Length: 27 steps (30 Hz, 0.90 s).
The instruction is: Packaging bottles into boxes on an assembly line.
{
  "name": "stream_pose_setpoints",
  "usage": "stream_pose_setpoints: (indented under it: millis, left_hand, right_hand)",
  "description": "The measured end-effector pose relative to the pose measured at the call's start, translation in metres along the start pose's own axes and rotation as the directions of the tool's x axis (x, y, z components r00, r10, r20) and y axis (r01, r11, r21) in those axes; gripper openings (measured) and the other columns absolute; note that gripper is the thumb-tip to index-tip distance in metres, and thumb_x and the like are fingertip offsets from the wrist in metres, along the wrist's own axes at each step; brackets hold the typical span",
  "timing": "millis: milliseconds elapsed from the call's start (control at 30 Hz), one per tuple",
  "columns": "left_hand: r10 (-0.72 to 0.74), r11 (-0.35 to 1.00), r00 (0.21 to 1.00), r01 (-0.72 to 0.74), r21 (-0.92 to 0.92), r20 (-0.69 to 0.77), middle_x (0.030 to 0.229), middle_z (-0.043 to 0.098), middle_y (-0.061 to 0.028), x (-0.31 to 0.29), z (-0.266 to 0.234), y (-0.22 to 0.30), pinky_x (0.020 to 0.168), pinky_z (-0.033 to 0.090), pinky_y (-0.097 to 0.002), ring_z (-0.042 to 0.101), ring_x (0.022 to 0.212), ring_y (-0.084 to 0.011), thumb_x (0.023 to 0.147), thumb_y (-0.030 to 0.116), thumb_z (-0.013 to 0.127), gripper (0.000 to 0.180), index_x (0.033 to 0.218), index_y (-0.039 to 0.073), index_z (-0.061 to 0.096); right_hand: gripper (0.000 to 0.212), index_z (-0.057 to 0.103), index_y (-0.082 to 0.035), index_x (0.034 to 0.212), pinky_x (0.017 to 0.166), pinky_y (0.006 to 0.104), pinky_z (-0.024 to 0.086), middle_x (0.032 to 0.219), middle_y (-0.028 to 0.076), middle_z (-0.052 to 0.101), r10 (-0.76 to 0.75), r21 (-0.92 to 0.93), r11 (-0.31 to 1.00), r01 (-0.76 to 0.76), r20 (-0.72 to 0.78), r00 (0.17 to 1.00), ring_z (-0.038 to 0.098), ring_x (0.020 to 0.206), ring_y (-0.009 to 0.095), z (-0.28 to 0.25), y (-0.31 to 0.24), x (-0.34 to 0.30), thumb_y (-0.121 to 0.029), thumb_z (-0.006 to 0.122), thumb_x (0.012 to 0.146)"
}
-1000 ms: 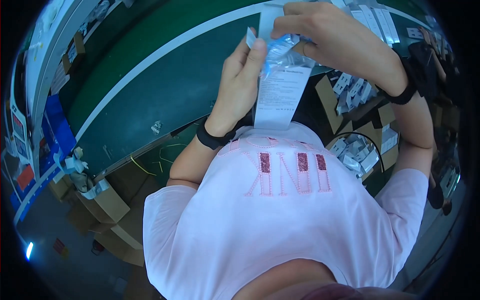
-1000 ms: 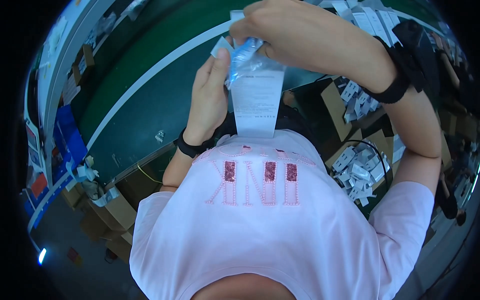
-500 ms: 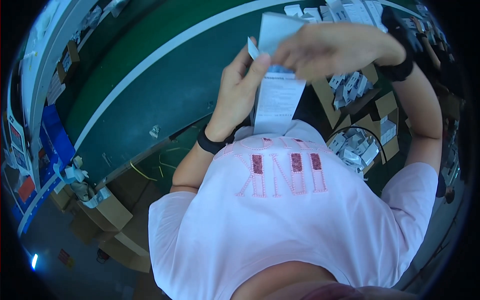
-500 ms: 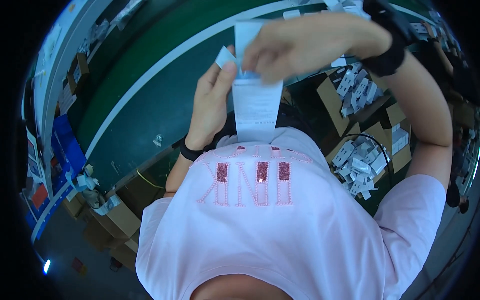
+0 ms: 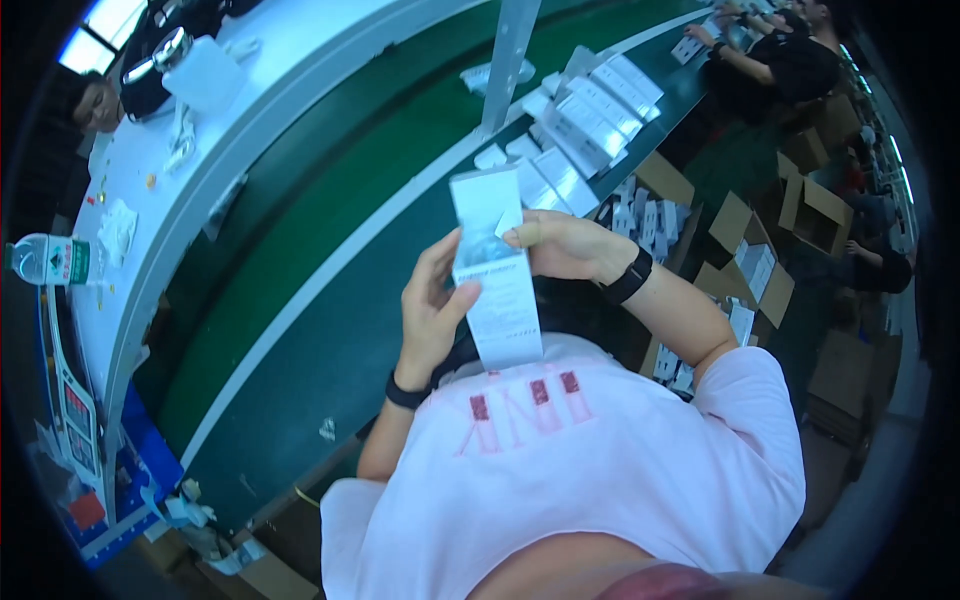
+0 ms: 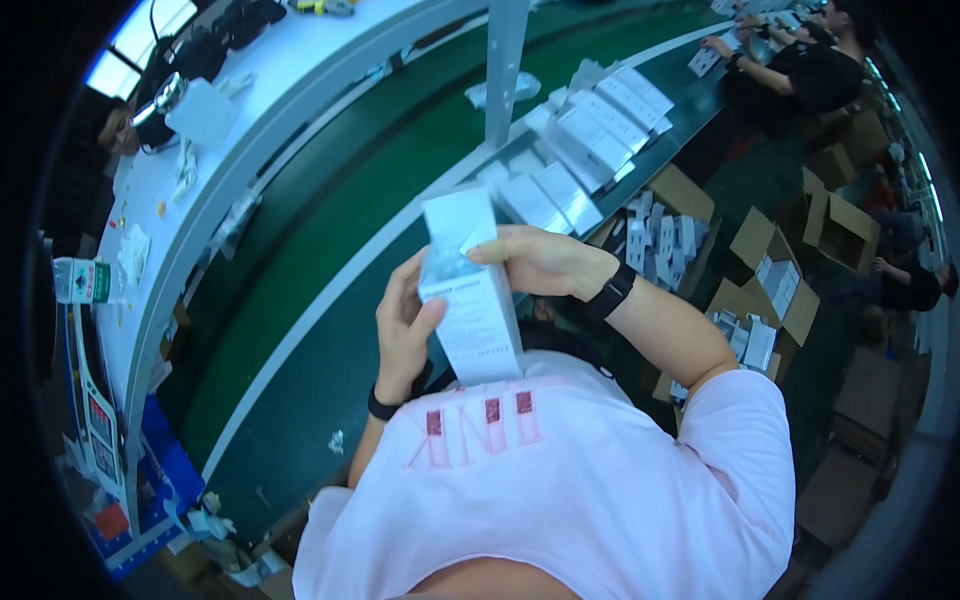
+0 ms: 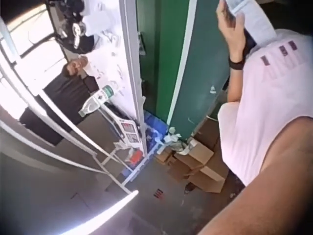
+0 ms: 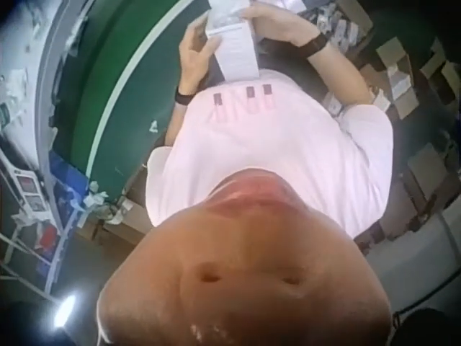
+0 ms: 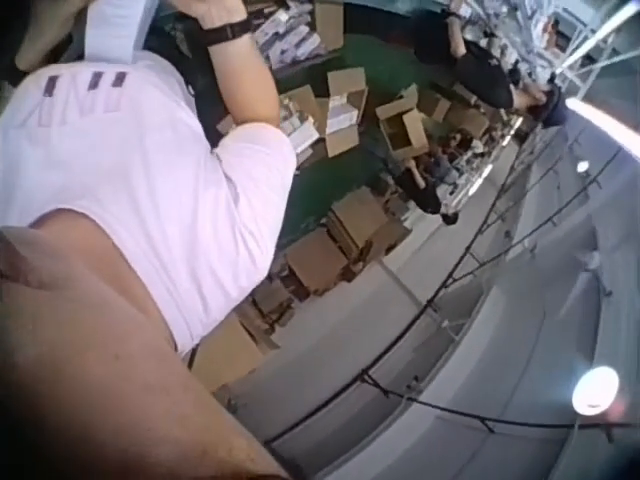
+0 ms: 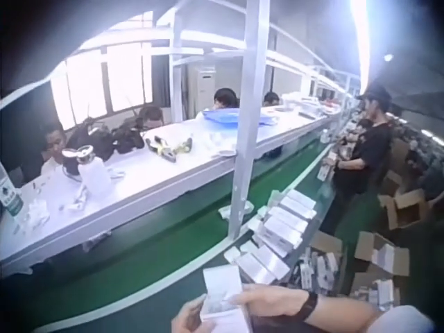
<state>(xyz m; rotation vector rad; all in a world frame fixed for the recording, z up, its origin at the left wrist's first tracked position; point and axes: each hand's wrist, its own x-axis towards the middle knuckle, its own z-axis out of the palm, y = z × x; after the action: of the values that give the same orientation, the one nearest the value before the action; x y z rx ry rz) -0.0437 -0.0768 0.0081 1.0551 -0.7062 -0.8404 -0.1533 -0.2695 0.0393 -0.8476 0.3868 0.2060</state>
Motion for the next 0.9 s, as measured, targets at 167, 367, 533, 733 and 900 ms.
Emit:
stream_pose_setpoints:
  millis: [167,367,533,733,900]
  left_hand:
    - [-0.055,0.998,0.993,0.051,0.042,0.100,0.132,0.050,-0.0095,0.021,-0.008,-0.005,0.095,0.048,-0.0333,0.049,0.123,-0.0205,0.082,0.005,0.072,0.065,0.140,0.001,0.041]
    - [-0.018,1.000,0.992,0.016,0.015,0.123,0.133,0.049,-0.0107,0.023,-0.003,-0.008,0.094,0.051,-0.0382,0.052,0.119,-0.0212,0.077,0.005,0.075,0.073,0.142,0.005,0.040]
    - [-0.016,1.000,0.989,0.019,-0.022,0.144,0.135,0.047,-0.0138,0.016,-0.009,-0.010,0.096,0.050,-0.0392,0.049,0.121,-0.0224,0.077,0.007,0.076,0.074,0.142,0.006,0.040]
    - [-0.047,0.999,0.997,0.048,-0.011,0.064,0.137,0.044,-0.0182,0.011,-0.010,-0.017,0.096,0.050,-0.0398,0.048,0.123,-0.0242,0.076,0.008,0.078,0.086,0.147,0.006,0.030]
    - [-0.038,0.999,0.997,0.037,0.014,0.061,0.140,0.041,-0.0191,0.009,-0.011,-0.008,0.098,0.048,-0.0395,0.049,0.123,-0.0246,0.071,0.006,0.081,0.094,0.147,0.003,0.027]
  right_hand:
    - [0.034,0.057,0.000,0.118,0.095,0.0370,0.046,0.111,0.009,0.065,0.003,0.277,0.961,0.014,-0.061,0.998,0.063,0.101,0.022,-0.026,0.006,0.018,-0.011,0.062,0.085]
    - [0.041,0.056,-0.001,0.122,0.089,0.0344,0.050,0.111,0.011,0.064,-0.037,-0.215,0.977,-0.008,-0.204,0.978,0.063,0.101,0.020,-0.011,0.000,0.001,-0.021,0.066,0.088]
    - [0.048,0.055,-0.001,0.124,0.092,0.0345,0.048,0.116,0.010,0.061,-0.349,-0.690,0.683,0.240,-0.020,0.937,0.060,0.107,0.020,-0.023,0.002,-0.001,-0.027,0.069,0.086]
    - [0.048,0.057,-0.002,0.123,0.089,0.0348,0.050,0.113,0.010,0.063,-0.037,-0.336,0.941,-0.020,-0.164,0.986,0.061,0.104,0.019,-0.005,-0.005,0.014,-0.028,0.070,0.086]
    - [0.040,0.062,0.001,0.115,0.077,0.0280,0.053,0.105,0.010,0.067,-0.141,-0.343,0.938,0.038,-0.279,0.950,0.066,0.090,0.014,0.008,-0.012,0.025,-0.027,0.069,0.087]
